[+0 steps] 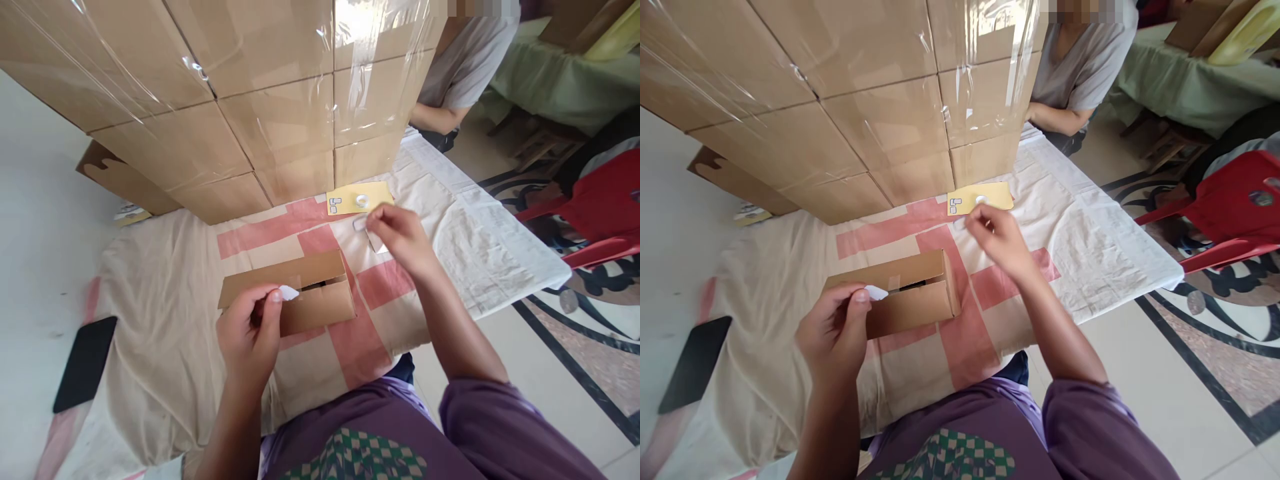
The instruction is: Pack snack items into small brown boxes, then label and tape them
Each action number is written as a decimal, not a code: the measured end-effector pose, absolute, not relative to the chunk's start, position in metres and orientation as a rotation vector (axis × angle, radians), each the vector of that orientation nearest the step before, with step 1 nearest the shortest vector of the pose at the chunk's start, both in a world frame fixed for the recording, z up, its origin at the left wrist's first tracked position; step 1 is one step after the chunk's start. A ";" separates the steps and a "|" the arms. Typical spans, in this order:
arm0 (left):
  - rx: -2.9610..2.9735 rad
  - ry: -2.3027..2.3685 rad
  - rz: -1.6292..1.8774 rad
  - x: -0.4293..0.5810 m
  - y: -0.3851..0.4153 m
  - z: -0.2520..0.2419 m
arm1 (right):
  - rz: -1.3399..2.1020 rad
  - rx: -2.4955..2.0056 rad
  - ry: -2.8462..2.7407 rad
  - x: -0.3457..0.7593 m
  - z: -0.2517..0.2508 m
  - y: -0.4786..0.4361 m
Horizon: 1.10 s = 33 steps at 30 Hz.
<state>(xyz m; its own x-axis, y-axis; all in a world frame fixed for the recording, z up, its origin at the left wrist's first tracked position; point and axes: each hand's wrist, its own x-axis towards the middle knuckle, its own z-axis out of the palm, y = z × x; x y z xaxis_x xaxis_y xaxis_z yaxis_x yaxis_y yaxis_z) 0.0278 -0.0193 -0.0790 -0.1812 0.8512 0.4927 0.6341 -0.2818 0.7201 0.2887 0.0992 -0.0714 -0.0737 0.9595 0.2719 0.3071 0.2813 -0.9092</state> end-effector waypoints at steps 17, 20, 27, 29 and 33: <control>2.068 1.752 1.263 0.031 -0.004 -0.074 | 0.587 -2.031 -1.576 0.348 -0.160 0.310; 2.137 1.716 1.241 0.031 -0.001 -0.075 | 0.528 -1.954 -1.430 0.351 -0.150 0.303; 2.051 1.609 1.413 0.023 -0.007 -0.083 | 0.590 -1.107 -1.436 0.306 -0.102 0.154; 2.065 1.529 1.531 0.023 -0.009 -0.084 | 0.694 -0.824 -1.688 0.280 -0.090 0.093; 2.214 1.300 1.660 0.032 -0.015 -0.085 | 0.603 -0.646 -1.843 0.239 -0.081 0.019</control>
<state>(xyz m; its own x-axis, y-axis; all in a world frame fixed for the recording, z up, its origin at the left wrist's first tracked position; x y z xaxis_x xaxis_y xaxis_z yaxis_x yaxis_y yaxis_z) 0.0319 -0.0153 -0.0854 0.0505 0.6603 0.7493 0.5690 -0.6356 0.5218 0.2390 0.0188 -0.0810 -0.3101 0.6777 0.6667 0.1524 0.7276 -0.6688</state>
